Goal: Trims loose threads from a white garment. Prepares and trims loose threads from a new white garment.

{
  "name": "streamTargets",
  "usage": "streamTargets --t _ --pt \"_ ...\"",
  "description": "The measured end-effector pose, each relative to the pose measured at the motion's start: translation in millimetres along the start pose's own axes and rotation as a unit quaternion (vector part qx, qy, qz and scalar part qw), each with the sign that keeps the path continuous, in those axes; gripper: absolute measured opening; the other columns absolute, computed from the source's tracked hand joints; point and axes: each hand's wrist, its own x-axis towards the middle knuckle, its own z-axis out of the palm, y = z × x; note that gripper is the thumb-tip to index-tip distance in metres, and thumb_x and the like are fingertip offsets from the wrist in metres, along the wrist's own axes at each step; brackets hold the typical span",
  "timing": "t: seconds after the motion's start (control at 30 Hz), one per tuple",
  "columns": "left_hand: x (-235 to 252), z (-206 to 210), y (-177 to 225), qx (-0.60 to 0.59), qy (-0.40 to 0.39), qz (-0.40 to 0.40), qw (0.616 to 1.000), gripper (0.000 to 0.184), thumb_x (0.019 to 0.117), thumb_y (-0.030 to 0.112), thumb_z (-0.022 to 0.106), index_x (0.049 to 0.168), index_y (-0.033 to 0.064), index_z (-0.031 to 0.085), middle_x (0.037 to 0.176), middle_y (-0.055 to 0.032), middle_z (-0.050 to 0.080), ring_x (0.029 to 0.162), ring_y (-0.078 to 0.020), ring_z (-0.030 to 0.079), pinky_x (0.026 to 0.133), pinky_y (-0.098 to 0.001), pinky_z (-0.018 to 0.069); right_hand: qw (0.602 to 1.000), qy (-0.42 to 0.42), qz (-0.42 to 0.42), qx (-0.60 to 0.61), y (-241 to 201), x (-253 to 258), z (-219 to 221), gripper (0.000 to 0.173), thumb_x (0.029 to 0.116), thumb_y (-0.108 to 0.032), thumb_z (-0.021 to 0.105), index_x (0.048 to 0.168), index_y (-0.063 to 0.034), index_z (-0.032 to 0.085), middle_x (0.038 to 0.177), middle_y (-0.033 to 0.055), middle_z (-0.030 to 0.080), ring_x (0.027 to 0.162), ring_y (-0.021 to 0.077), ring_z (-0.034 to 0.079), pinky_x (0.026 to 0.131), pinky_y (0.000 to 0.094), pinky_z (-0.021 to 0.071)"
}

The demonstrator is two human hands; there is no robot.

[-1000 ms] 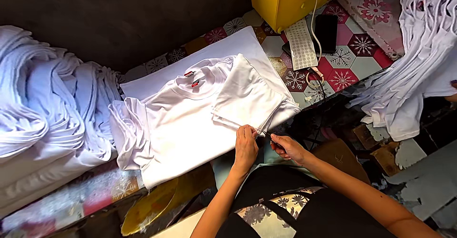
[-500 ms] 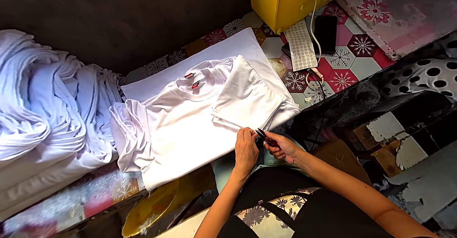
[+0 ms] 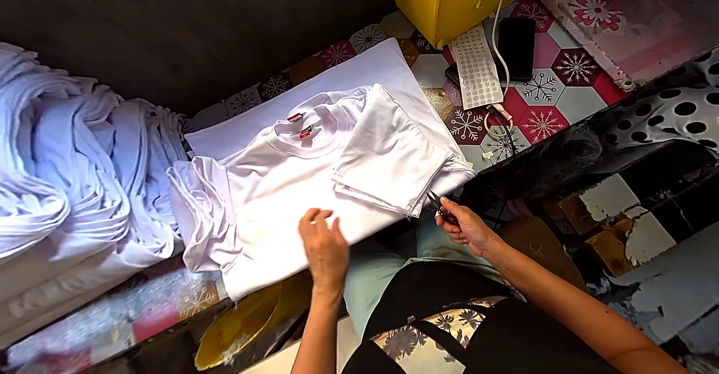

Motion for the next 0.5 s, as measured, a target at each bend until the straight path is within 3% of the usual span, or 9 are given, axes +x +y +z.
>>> streamTargets --t 0.07,0.13,0.27,0.43,0.5 --pt "-2 22 25 -0.128 0.001 0.126 0.984 0.017 0.0966 0.004 0.061 0.103 -0.0077 0.072 0.11 -0.0247 0.068 0.104 -0.0321 0.069 0.092 -0.0398 0.0577 1.0 0.001 -0.007 -0.003 1 3 2 0.051 0.1132 -0.041 0.027 0.085 -0.0111 0.057 0.052 -0.0099 0.036 0.039 -0.0008 0.029 0.038 0.0142 0.025" --pt "3 47 51 -0.198 -0.025 0.217 0.956 0.016 0.0977 0.003 0.06 0.102 -0.0029 0.074 0.106 -0.0188 0.072 0.101 -0.0266 0.071 0.092 -0.0349 0.0574 1.0 -0.002 -0.018 -0.007 0 4 6 0.05 0.1133 -0.04 0.027 0.086 -0.0112 0.057 0.052 -0.0101 0.036 0.039 -0.0008 0.029 0.038 0.0146 0.0249" --pt "12 83 58 -0.17 -0.072 0.252 0.95 0.019 0.0966 0.0 0.058 0.102 -0.0007 0.076 0.103 -0.0165 0.075 0.096 -0.031 0.073 0.086 -0.0409 0.0595 1.0 0.002 -0.021 -0.003 -3 1 7 0.05 0.1134 -0.039 0.026 0.087 -0.0108 0.057 0.053 -0.0099 0.037 0.039 -0.001 0.029 0.038 0.0145 0.0248" --pt "11 93 51 -0.081 -0.042 0.306 0.948 0.017 0.0919 -0.005 0.058 0.095 -0.0011 0.074 0.101 -0.0168 0.074 0.093 -0.033 0.073 0.079 -0.0393 0.0601 1.0 0.012 -0.025 0.008 -4 0 -1 0.05 0.1132 -0.04 0.027 0.087 -0.0105 0.057 0.053 -0.0099 0.037 0.039 -0.0013 0.029 0.038 0.0139 0.0247" --pt "11 95 49 -0.06 -0.046 0.298 0.952 0.013 0.0939 -0.003 0.057 0.094 -0.0017 0.07 0.1 -0.0186 0.071 0.096 -0.0363 0.07 0.081 -0.0414 0.0588 0.999 0.012 -0.027 0.014 -4 0 -2 0.05 0.1132 -0.04 0.027 0.087 -0.0101 0.058 0.053 -0.0099 0.037 0.039 -0.0013 0.029 0.038 0.0139 0.0247"
